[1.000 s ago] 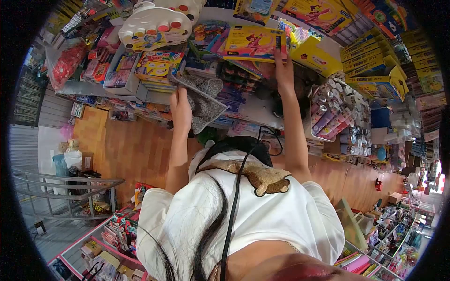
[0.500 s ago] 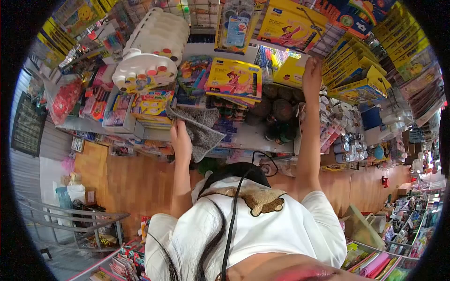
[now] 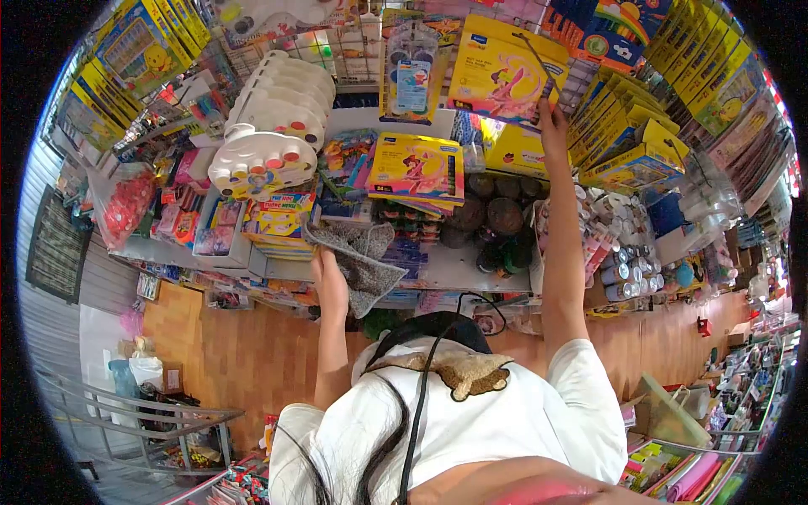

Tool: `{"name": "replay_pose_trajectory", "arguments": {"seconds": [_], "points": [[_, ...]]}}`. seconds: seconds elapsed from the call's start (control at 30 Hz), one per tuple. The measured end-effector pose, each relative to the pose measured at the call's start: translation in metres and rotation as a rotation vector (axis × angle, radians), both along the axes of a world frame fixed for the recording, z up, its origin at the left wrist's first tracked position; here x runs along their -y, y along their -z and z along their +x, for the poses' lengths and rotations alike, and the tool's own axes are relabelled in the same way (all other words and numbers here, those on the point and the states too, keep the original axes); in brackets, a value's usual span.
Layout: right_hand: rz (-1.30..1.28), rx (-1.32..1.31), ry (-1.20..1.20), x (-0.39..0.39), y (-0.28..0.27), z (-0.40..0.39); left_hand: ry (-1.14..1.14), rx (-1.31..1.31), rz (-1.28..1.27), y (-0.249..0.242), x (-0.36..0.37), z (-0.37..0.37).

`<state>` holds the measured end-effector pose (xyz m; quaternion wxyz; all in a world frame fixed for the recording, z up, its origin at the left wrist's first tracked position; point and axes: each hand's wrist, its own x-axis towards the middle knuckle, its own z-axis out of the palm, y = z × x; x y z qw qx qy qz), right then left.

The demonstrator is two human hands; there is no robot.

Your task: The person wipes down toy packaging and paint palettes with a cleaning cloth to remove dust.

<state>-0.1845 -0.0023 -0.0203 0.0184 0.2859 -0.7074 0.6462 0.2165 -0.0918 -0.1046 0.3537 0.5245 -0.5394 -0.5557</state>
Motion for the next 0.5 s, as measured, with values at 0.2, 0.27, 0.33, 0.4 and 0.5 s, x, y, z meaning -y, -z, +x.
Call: {"name": "replay_pose_trajectory", "arguments": {"seconds": [0.2,0.27,0.33,0.4,0.5], "points": [[-0.310,0.166,-0.059,-0.016,-0.008,0.026,0.061,-0.041,-0.030,0.016,0.005,-0.005],[-0.324,0.208,-0.082,-0.027,-0.011,0.044,0.104,-0.103,-0.107,0.028,0.011,-0.007],[-0.362,0.231,-0.132,-0.037,-0.001,0.044,0.133,-0.147,-0.160,0.037,0.013,-0.008],[-0.448,0.299,-0.179,-0.046,0.004,0.056,0.154,-0.168,-0.192,0.042,0.014,-0.008],[-0.523,0.362,-0.185,-0.064,0.000,0.091,0.168,-0.152,-0.204,0.042,0.012,-0.007]]}}
